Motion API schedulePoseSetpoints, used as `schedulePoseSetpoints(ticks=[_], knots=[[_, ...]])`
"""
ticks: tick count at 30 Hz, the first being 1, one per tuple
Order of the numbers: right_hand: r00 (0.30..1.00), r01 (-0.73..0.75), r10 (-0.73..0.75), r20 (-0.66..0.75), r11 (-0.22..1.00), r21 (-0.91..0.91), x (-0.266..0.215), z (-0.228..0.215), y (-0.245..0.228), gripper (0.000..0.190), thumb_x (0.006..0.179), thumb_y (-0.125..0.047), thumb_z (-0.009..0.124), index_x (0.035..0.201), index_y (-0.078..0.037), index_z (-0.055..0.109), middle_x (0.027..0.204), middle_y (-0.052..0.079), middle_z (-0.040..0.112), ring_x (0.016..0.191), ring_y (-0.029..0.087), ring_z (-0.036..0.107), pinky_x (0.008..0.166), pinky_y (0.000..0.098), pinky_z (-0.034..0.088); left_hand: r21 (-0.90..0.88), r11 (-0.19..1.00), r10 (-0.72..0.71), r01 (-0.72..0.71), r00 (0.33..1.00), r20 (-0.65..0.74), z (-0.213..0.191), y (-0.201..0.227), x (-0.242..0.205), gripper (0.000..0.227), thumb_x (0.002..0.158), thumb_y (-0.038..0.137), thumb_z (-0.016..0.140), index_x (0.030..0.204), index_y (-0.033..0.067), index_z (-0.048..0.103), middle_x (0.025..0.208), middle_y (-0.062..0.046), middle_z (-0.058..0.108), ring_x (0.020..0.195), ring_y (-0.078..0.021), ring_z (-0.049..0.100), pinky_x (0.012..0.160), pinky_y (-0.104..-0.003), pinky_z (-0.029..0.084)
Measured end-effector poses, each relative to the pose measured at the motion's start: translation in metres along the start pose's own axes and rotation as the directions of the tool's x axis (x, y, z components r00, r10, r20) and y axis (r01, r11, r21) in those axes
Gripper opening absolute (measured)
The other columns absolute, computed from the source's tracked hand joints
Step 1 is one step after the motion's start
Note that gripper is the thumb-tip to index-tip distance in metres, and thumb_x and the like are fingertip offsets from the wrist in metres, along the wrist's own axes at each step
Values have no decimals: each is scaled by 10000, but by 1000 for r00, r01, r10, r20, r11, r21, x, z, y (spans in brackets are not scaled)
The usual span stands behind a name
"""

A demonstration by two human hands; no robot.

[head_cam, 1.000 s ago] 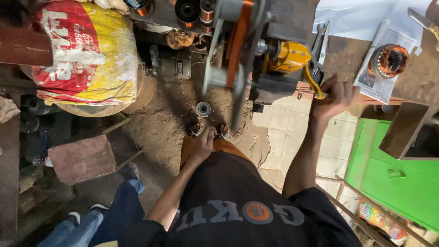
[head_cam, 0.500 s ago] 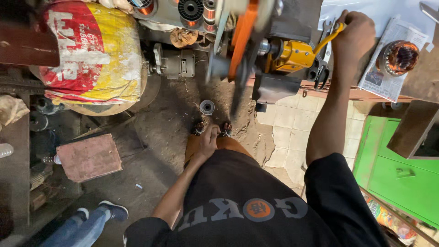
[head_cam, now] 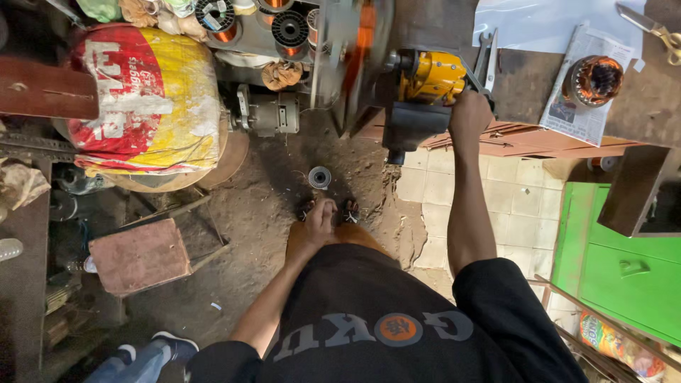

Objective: The person operates a wire-winding machine, placing a metal core onto the spindle and using a wrench to tighten it. They then manually rotate the spindle to wind copper wire around the core while another person works nearby.

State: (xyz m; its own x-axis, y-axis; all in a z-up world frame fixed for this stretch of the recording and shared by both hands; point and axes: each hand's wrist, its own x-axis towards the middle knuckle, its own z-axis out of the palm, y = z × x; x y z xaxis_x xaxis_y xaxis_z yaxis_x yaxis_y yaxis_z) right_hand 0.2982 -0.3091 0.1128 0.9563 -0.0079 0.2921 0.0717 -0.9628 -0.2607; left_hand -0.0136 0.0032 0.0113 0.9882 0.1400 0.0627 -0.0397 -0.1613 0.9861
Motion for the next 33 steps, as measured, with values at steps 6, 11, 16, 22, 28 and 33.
schedulePoseSetpoints(ticks=[6, 11, 16, 22, 28, 33], knots=[[908, 230, -235, -347, 972, -55, -59, -63, -40, 246, 929, -91, 801, 735, -73, 651, 762, 82, 603, 774, 314, 572, 669, 444, 442, -30, 976, -212, 216, 972, 98, -5, 7, 6, 305, 1093, 280, 423, 1044, 30, 591, 697, -105, 548, 579, -203, 552, 594, -349, 461], [777, 255, -310, -548, 951, -175, -54, -108, -56, 414, 946, -18, 811, 667, -64, 509, 691, 75, 498, 703, 285, 483, 666, 442, 359, 9, 1000, 11, -11, 1000, 4, 1, 4, 15, 323, 1124, 287, 430, 1036, 24, 596, 791, -113, 562, 645, -205, 563, 649, -352, 483], [751, 207, -296, -590, 954, -216, -10, -132, -49, 353, 972, -44, 743, 692, -91, 532, 700, 65, 492, 707, 245, 476, 671, 417, 354, 27, 998, 52, -51, 998, -40, 4, -3, 29, 333, 1124, 301, 421, 1038, 30, 593, 837, -112, 611, 710, -226, 617, 668, -362, 492], [818, 144, -185, -545, 983, -118, 70, -126, -36, 381, 1021, -103, 716, 667, -82, 577, 645, 56, 504, 632, 253, 455, 554, 425, 310, 32, 999, -43, 42, 999, 24, 6, -7, 37, 342, 1111, 315, 427, 1046, 30, 604, 786, -112, 599, 672, -231, 608, 651, -351, 474], [905, 141, -165, -393, 986, -89, 118, -83, -23, 265, 961, -195, 734, 720, -86, 732, 726, 98, 682, 620, 323, 632, 545, 467, 470, 3, 999, 36, -36, 999, -4, 6, -8, 29, 382, 1144, 341, 405, 1068, 12, 584, 851, -103, 610, 723, -209, 602, 680, -346, 480], [987, -25, 14, -162, 997, -69, 126, -20, -7, 127, 904, -236, 756, 873, -137, 828, 847, 136, 744, 701, 368, 705, 580, 467, 538, 15, 1000, -10, 10, 1000, 24, 4, -11, 16, 381, 1131, 344, 397, 1075, 27, 599, 788, -75, 573, 638, -167, 539, 618, -326, 444]])
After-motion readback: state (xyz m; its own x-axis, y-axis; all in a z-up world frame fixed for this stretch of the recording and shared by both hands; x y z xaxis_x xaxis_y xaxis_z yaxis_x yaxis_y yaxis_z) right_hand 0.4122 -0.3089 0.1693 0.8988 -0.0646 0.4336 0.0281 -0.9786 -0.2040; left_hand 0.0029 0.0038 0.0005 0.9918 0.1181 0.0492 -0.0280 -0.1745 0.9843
